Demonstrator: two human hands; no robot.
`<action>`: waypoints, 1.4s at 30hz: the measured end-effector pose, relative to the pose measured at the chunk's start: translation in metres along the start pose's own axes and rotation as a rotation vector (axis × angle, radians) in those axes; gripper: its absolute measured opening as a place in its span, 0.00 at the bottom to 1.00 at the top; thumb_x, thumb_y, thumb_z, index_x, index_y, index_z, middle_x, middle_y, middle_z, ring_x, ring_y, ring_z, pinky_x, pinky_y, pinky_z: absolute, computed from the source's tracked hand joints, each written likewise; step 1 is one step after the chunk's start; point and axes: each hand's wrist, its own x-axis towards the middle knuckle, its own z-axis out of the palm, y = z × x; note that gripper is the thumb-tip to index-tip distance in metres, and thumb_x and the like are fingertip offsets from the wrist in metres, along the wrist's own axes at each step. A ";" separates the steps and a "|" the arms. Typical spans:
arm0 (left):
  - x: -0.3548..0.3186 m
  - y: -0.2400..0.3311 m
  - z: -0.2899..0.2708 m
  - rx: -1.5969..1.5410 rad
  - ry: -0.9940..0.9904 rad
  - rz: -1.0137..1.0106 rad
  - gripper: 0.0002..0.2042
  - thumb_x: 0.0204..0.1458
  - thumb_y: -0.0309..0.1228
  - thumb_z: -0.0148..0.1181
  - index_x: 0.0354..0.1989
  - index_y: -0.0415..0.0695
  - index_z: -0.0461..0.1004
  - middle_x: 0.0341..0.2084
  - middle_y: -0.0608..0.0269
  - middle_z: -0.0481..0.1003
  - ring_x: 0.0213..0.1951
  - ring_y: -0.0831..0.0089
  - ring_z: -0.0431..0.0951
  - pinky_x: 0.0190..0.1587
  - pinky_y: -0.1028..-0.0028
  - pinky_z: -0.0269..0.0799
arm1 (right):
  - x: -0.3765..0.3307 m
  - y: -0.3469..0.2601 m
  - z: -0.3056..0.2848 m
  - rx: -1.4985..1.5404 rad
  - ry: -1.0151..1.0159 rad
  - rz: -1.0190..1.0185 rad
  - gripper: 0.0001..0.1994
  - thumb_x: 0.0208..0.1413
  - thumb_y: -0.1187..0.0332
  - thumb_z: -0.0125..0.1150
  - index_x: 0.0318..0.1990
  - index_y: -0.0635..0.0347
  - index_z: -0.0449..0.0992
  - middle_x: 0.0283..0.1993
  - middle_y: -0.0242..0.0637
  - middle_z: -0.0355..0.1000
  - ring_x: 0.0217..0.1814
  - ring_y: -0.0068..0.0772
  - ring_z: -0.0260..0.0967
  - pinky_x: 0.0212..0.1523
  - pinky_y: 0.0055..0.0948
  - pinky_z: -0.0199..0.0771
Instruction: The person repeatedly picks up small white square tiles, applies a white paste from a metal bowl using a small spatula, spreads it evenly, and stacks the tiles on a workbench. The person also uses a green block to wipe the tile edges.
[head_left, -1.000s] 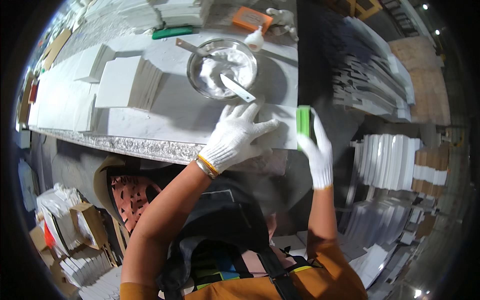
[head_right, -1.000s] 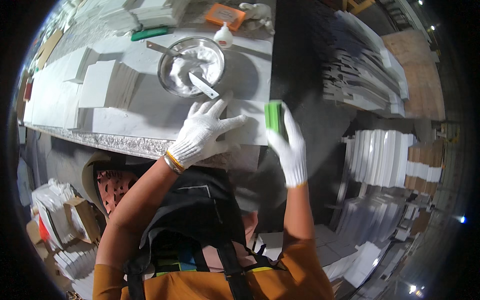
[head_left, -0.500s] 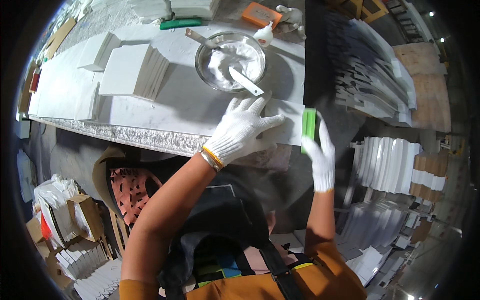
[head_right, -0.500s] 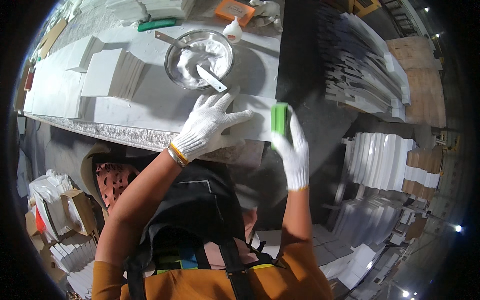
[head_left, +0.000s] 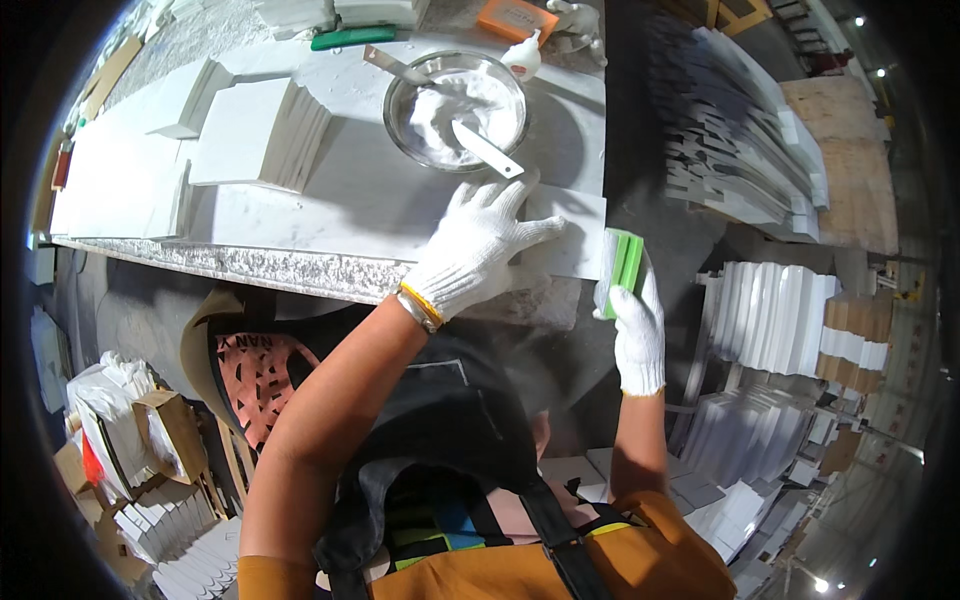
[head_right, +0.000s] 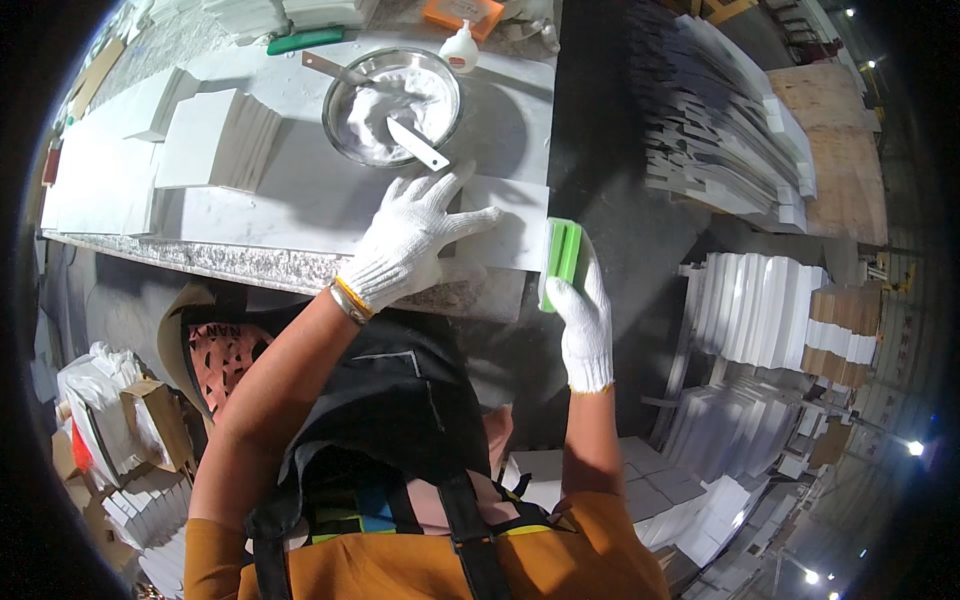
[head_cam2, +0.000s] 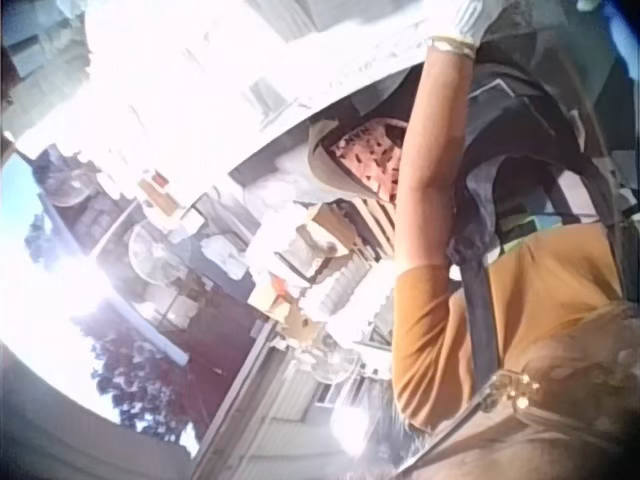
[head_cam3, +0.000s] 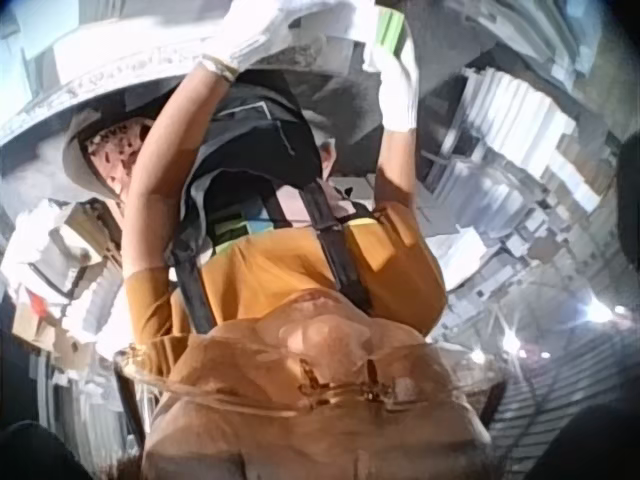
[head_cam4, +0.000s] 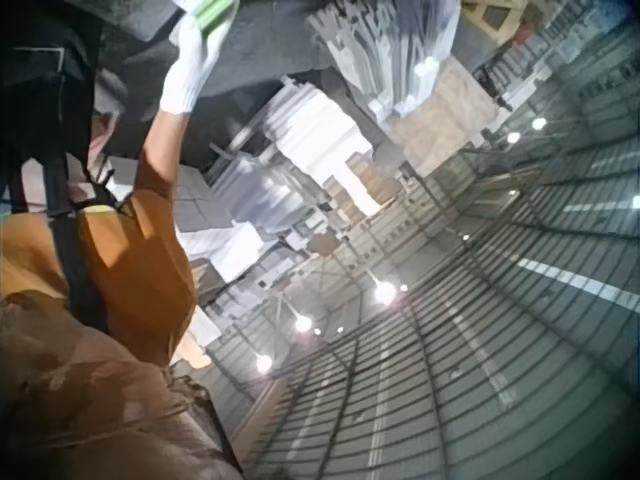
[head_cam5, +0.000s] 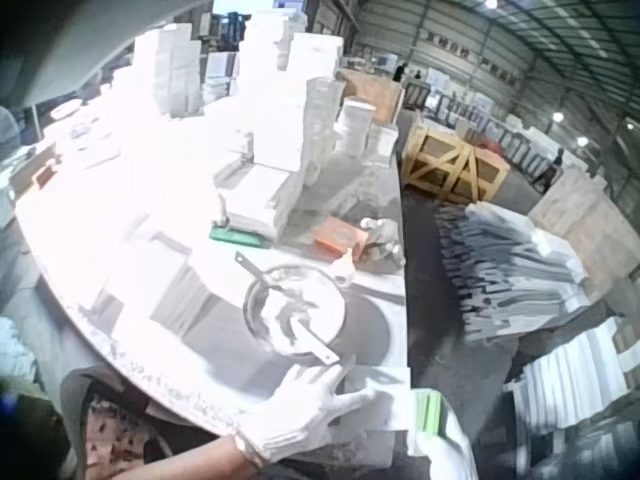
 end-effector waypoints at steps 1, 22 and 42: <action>0.001 0.002 -0.002 0.008 -0.011 -0.002 0.31 0.42 0.43 0.74 0.59 0.62 0.77 0.69 0.44 0.60 0.66 0.47 0.64 0.66 0.51 0.58 | -0.008 -0.004 0.005 0.009 0.000 -0.023 0.32 0.59 0.72 0.60 0.71 0.61 0.61 0.59 0.31 0.70 0.53 0.19 0.69 0.53 0.22 0.71; 0.001 0.005 -0.009 -0.006 -0.015 -0.015 0.32 0.41 0.46 0.74 0.60 0.64 0.77 0.69 0.45 0.60 0.65 0.47 0.64 0.65 0.50 0.58 | 0.112 -0.019 0.002 -0.713 0.040 -0.548 0.34 0.56 0.57 0.69 0.69 0.57 0.66 0.59 0.50 0.73 0.59 0.43 0.72 0.61 0.37 0.68; -0.002 0.008 0.000 0.035 0.043 -0.059 0.50 0.34 0.49 0.77 0.70 0.46 0.61 0.66 0.48 0.64 0.64 0.48 0.66 0.65 0.52 0.59 | 0.012 0.003 0.022 -0.694 0.030 -0.251 0.23 0.62 0.56 0.64 0.54 0.67 0.75 0.54 0.50 0.72 0.56 0.46 0.70 0.58 0.38 0.68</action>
